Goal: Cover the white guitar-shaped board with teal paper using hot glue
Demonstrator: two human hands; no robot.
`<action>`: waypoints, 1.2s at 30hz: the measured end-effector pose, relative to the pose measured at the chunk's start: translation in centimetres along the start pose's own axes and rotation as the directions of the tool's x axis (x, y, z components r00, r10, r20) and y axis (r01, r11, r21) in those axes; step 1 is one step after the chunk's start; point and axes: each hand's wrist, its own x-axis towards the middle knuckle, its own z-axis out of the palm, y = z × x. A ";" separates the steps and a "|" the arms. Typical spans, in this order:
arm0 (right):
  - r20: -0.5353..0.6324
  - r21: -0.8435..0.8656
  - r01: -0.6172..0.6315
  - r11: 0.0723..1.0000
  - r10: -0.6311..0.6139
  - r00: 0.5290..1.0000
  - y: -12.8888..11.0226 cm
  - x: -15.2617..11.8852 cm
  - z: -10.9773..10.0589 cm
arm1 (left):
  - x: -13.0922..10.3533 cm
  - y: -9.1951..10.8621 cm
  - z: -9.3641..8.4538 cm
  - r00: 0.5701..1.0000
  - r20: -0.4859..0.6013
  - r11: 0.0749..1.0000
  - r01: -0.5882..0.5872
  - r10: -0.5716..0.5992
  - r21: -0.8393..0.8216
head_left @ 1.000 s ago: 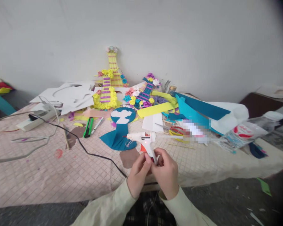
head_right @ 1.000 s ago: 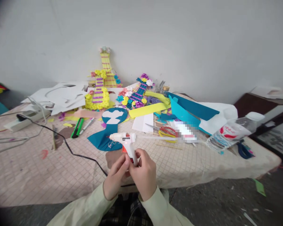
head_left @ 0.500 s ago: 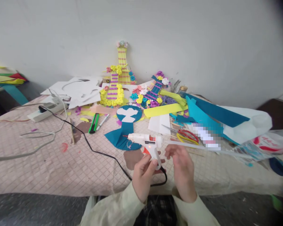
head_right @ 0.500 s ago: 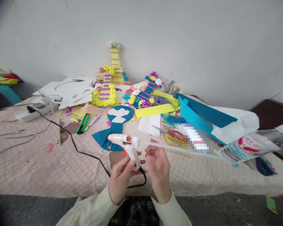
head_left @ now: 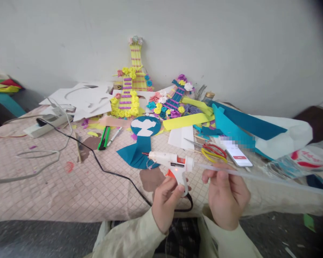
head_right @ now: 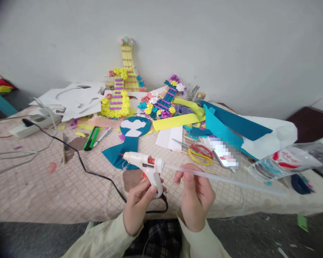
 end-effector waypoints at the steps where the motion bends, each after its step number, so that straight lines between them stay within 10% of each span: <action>1: 0.019 0.005 -0.009 1.000 0.009 1.000 0.1 0.1 0.1 | 0.0 -0.1 0.0 1.000 0.013 1.000 0.006 -0.006 0.005; 12: 0.157 -0.031 -0.199 0.980 0.201 0.967 1.5 1.7 0.5 | 1.5 -1.3 0.3 0.978 0.000 0.919 0.195 -0.208 -0.344; 18: 0.586 -0.336 -0.357 0.872 0.490 0.645 2.3 2.5 2.5 | 3.5 -1.7 0.8 0.989 -0.005 0.958 0.142 -0.148 -0.251; 22: 0.570 -0.325 -0.464 0.824 0.562 0.600 3.3 4.2 4.0 | 3.6 -0.4 -0.6 0.996 0.075 0.982 -0.054 0.041 0.180; 29: 0.606 0.019 -0.535 0.845 0.415 0.678 6.7 7.4 6.0 | 2.9 1.1 -9.4 0.930 0.161 0.337 -0.275 0.330 0.900; 36: 0.607 0.115 -0.606 0.787 0.427 0.670 10.2 6.8 6.8 | 4.4 -2.0 -12.6 0.944 0.237 -0.076 -0.226 0.229 0.971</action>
